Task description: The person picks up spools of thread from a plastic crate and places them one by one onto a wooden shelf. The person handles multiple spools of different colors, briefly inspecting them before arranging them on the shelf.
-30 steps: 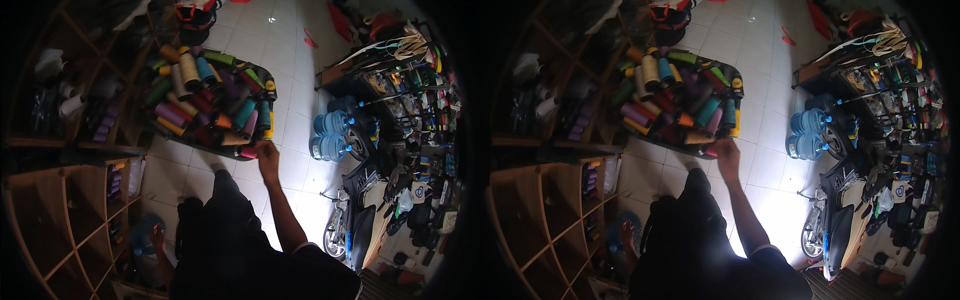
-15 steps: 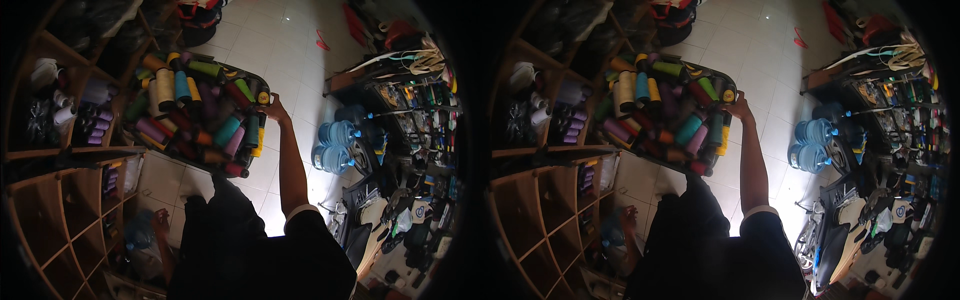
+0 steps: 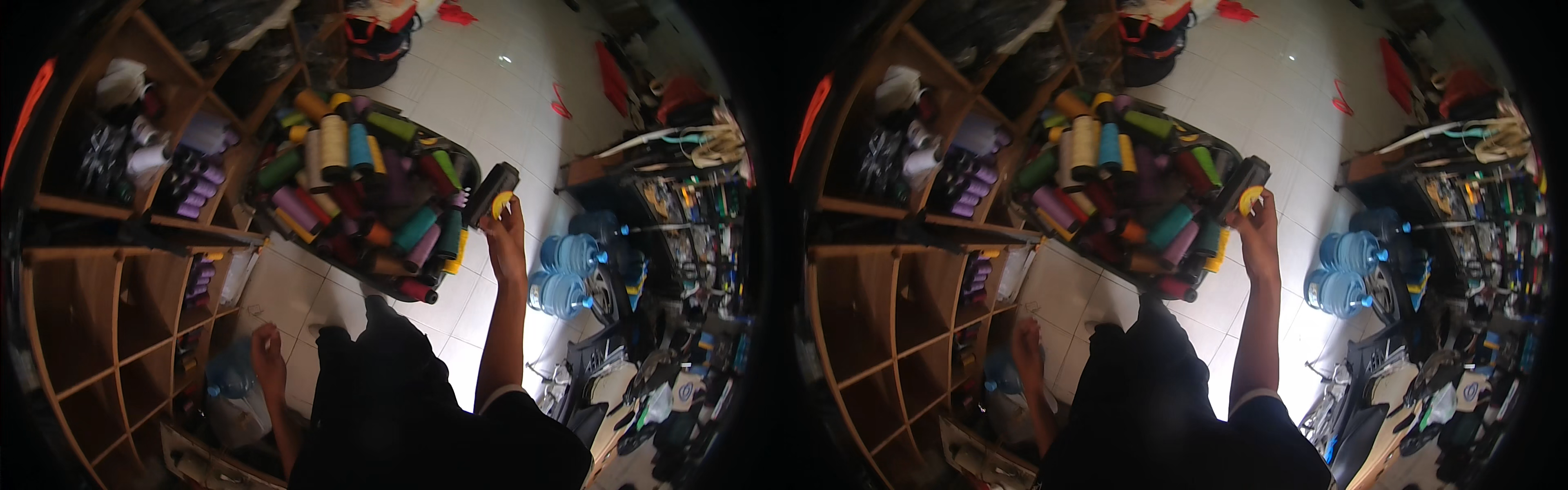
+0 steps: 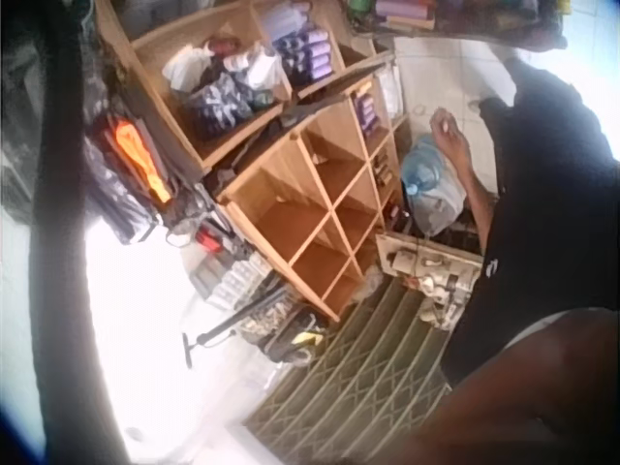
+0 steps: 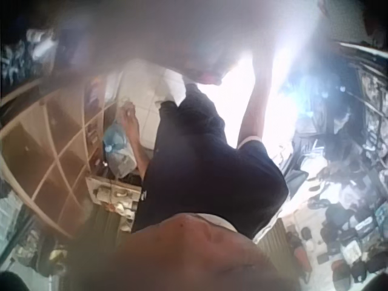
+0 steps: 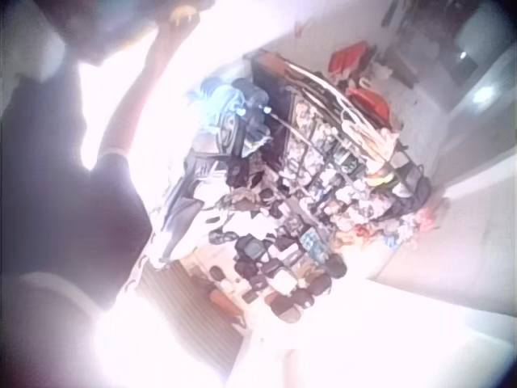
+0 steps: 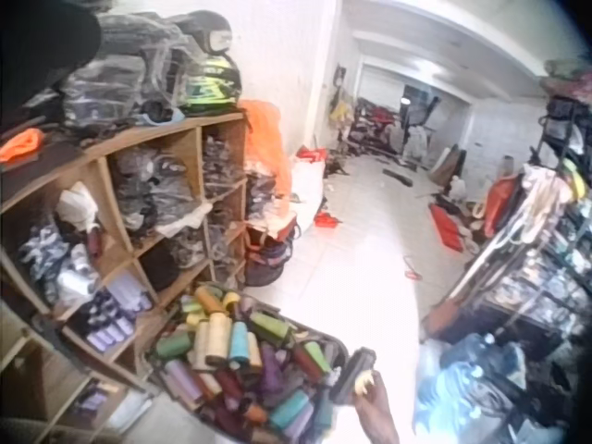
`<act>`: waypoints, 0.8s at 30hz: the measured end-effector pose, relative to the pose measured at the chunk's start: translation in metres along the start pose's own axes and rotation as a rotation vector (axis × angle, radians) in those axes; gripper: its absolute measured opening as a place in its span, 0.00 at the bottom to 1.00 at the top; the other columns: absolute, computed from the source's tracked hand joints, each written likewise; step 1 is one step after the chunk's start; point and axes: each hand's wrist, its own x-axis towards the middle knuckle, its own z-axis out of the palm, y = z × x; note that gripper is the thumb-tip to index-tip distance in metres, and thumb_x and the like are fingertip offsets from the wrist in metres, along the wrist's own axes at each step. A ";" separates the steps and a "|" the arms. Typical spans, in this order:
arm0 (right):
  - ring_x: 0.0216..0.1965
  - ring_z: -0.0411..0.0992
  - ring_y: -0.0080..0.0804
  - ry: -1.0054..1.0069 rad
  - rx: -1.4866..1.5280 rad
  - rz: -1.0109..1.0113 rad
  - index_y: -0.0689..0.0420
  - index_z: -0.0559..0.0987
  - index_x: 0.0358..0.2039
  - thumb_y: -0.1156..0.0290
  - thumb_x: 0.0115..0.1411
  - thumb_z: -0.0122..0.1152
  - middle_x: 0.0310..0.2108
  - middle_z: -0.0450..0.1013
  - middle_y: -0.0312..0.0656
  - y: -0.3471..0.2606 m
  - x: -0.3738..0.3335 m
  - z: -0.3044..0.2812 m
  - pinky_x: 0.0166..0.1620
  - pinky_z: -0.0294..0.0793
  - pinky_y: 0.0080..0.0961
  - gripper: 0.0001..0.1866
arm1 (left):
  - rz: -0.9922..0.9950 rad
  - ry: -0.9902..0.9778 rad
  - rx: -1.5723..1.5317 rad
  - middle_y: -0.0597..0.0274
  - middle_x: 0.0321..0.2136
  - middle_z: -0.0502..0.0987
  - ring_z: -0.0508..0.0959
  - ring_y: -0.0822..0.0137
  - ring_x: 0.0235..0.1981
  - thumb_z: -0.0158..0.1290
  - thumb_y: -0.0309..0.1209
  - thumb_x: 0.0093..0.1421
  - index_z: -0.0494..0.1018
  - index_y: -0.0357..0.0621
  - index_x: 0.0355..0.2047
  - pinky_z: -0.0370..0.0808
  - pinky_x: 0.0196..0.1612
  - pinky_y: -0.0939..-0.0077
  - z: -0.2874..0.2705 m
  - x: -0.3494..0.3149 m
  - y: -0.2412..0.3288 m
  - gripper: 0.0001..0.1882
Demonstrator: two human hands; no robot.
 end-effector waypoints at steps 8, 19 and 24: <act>0.54 0.66 0.29 -0.792 0.040 -0.060 0.56 0.57 0.58 0.82 0.45 0.72 0.51 0.65 0.41 -0.015 -0.087 0.212 0.57 0.67 0.30 0.42 | 0.267 -0.313 -0.438 0.55 0.51 0.73 0.72 0.64 0.53 0.55 0.26 0.61 0.65 0.38 0.58 0.70 0.52 0.70 -0.037 0.041 0.146 0.25; 0.46 0.70 0.34 -1.165 -0.303 -0.338 0.60 0.63 0.55 0.71 0.42 0.76 0.42 0.68 0.44 0.060 -0.229 0.449 0.49 0.70 0.33 0.40 | 0.140 0.089 -0.671 0.57 0.46 0.74 0.74 0.68 0.49 0.61 0.26 0.58 0.66 0.33 0.55 0.74 0.51 0.70 -0.226 0.025 0.052 0.26; 0.48 0.69 0.40 -1.186 -0.408 -0.516 0.59 0.68 0.54 0.72 0.47 0.73 0.46 0.69 0.46 0.083 -0.251 0.530 0.49 0.70 0.34 0.33 | 0.128 0.331 -0.621 0.54 0.49 0.74 0.75 0.66 0.50 0.61 0.28 0.58 0.63 0.33 0.57 0.74 0.51 0.71 -0.287 0.052 0.016 0.29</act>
